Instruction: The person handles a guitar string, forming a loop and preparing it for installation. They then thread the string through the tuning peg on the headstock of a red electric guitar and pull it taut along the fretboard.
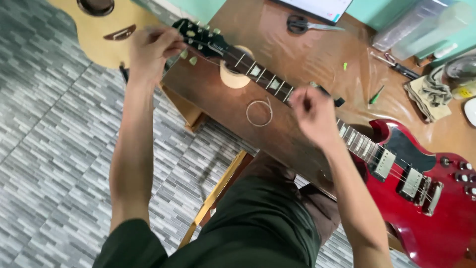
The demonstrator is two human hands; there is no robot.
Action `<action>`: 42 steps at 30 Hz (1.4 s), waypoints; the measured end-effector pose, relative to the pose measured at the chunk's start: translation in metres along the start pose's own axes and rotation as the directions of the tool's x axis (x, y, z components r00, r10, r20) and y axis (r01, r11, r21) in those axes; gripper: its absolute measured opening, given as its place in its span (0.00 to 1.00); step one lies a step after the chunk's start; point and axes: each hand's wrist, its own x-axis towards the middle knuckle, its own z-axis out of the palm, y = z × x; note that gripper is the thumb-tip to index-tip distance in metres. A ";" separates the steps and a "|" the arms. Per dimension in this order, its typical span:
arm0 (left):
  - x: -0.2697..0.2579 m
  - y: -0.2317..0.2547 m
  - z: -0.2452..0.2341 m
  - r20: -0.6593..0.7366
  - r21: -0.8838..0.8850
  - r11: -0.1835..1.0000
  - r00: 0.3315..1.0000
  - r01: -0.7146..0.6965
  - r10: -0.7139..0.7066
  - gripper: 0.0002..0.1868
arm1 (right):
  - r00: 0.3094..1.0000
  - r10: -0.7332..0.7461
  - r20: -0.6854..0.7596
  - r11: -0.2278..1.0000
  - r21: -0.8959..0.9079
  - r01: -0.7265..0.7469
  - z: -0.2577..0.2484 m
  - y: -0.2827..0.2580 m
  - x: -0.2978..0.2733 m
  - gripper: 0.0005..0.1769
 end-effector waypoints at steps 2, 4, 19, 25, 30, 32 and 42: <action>0.002 0.005 0.001 0.008 0.132 0.987 0.996 0.092 -0.094 0.05 | 0.998 -0.056 -0.019 0.991 -0.121 0.053 0.011 0.026 0.024 0.05; 0.015 -0.005 -0.002 0.017 0.256 0.950 0.982 0.177 -0.187 0.04 | 0.993 -0.110 -0.043 0.963 -0.250 0.096 0.023 0.044 0.051 0.07; 0.050 -0.131 0.001 -0.107 0.668 0.682 0.867 -0.299 0.486 0.11 | 0.879 -0.468 -0.090 0.616 -0.747 0.252 0.182 0.051 0.173 0.08; 0.042 -0.135 0.008 -0.273 0.608 0.779 0.881 -0.153 0.387 0.04 | 0.857 -0.510 -0.077 0.597 -0.749 0.288 0.182 0.046 0.175 0.09; 0.038 -0.127 0.015 -0.281 0.609 0.769 0.853 -0.195 0.439 0.06 | 0.799 -0.590 -0.117 0.626 -0.691 0.362 0.180 0.040 0.167 0.06; 0.040 -0.134 0.013 -0.264 0.650 0.741 0.863 -0.171 0.431 0.02 | 0.783 -0.611 -0.115 0.616 -0.690 0.380 0.180 0.037 0.167 0.08; 0.048 -0.135 0.013 -0.262 0.597 0.800 0.929 -0.055 0.260 0.09 | 0.792 -0.604 -0.092 0.571 -0.743 0.349 0.182 0.038 0.167 0.07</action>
